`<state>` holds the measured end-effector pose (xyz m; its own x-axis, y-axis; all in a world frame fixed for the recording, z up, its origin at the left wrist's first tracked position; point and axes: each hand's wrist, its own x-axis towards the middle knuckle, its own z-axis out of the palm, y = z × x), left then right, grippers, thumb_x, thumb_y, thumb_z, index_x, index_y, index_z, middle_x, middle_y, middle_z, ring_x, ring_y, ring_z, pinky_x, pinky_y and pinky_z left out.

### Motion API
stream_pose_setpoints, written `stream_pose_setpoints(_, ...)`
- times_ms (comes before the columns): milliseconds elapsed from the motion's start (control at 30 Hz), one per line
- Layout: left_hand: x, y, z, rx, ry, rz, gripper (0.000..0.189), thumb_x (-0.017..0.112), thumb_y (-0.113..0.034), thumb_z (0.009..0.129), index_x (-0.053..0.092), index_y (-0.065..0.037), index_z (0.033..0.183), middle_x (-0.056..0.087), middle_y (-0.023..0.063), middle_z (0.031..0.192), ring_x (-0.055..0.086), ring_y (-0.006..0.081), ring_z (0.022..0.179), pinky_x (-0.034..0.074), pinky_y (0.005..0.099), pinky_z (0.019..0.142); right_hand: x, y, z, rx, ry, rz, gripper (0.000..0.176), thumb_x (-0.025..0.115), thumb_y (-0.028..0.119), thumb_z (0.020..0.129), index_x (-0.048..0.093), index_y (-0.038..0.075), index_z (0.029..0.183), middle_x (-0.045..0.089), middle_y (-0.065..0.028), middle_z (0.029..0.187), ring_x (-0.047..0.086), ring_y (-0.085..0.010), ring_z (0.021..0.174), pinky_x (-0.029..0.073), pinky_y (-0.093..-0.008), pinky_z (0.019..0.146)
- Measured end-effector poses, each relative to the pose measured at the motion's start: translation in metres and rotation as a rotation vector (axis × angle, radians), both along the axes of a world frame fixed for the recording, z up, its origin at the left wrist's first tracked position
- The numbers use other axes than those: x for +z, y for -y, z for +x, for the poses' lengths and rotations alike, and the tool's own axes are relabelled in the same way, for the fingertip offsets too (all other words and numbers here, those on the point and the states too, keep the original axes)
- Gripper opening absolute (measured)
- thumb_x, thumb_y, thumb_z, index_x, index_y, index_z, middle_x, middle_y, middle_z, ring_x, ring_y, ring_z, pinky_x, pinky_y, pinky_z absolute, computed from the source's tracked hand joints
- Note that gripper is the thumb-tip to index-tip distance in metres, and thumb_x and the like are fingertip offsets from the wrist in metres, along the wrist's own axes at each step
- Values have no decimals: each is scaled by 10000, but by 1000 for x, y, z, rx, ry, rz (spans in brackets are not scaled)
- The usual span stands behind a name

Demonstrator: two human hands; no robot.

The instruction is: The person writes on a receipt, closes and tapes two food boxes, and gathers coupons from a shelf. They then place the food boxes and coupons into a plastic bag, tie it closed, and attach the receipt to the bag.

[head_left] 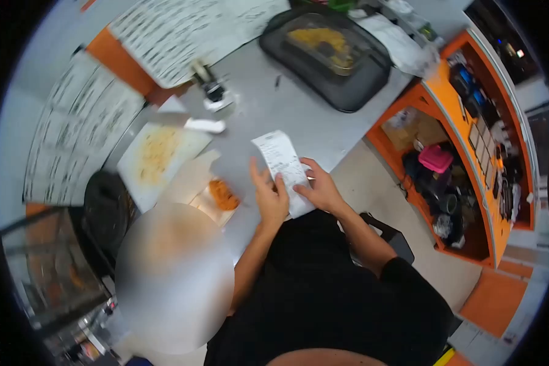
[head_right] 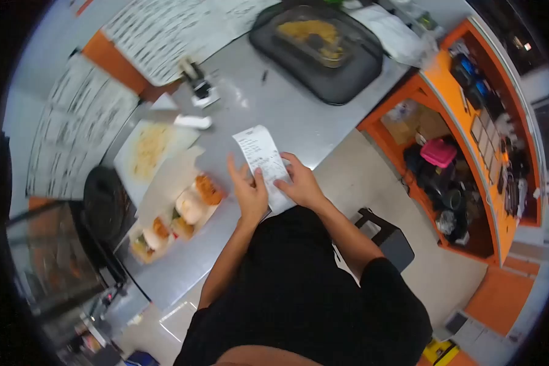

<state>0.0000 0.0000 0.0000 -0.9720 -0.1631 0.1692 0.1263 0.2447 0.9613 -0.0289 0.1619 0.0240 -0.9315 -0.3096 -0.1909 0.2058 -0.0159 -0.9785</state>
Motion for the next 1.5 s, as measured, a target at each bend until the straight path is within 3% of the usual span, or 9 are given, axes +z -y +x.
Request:
stream_pose_setpoints(100,-1,-56,-68,9,103,291,713,595,-46,988,233,-14,1602,276,266,1619,669,360,1067,551,375,880,6,-56,-76,-41,-89,428,728,744,69,852,423,118,1504,683,-229,1280,707,-380,1104,551,-450,967)
stream_pose_setpoints(233,-23,-68,-75,-59,-6,-106,530,605,36,944,509,6,1465,432,227,1466,653,250,1060,547,310,787,-27,-69,-105,8,-339,499,519,715,28,797,605,59,1303,692,-240,1176,661,-428,1097,529,-443,943)
stream_pose_setpoints(500,-37,-84,-107,-17,144,-621,691,692,-325,938,455,-27,1515,373,281,1526,356,476,1403,310,565,1125,-8,-116,-123,79,-273,623,301,712,105,819,736,52,1114,697,-166,1168,663,-327,1066,537,-401,936)
stream_pose_setpoints(733,-32,-114,-126,194,147,-1019,777,648,-483,934,439,-41,1537,274,329,1604,315,493,1432,269,610,1117,-21,-363,-326,-803,-592,1081,166,671,127,900,765,61,1020,765,-140,885,743,-292,755,581,-389,716)
stream_pose_setpoints(867,-31,-110,-127,129,218,-977,810,676,-495,906,440,-31,1527,379,216,1593,368,416,1424,273,560,1129,-68,-451,-425,-429,-568,1330,368,660,229,922,694,67,1251,685,-240,1231,646,-410,1153,506,-466,1002)
stream_pose_setpoints(1167,-28,-111,-128,210,225,-884,895,744,-507,842,420,-49,1540,458,105,1575,398,361,1420,294,513,1130,-74,-492,-503,123,-624,1711,384,615,312,944,719,44,1199,737,-201,1030,728,-368,961,570,-458,872)
stream_pose_setpoints(1233,-27,-111,-127,238,243,-863,877,745,-506,839,438,-57,1527,460,79,1578,401,344,1421,302,503,1125,-27,-467,-487,-206,-141,1210,287,655,217,932,716,-26,1072,730,-172,919,745,-294,839,611,-400,754)
stream_pose_setpoints(1367,-31,-108,-126,242,213,-890,832,738,-522,835,489,-69,1487,463,80,1568,402,326,1416,305,498,1123,44,-372,-402,-597,-340,112,79,643,-1,905,654,-19,981,687,-157,916,718,-251,754,645,-342,667)
stream_pose_setpoints(1500,-34,-107,-124,244,186,-909,807,731,-530,841,512,-81,1474,460,83,1574,397,324,1427,310,503,1119,58,-235,-283,-14,-443,-170,85,586,-52,950,632,19,954,665,-135,945,722,-214,758,645,-373,627)
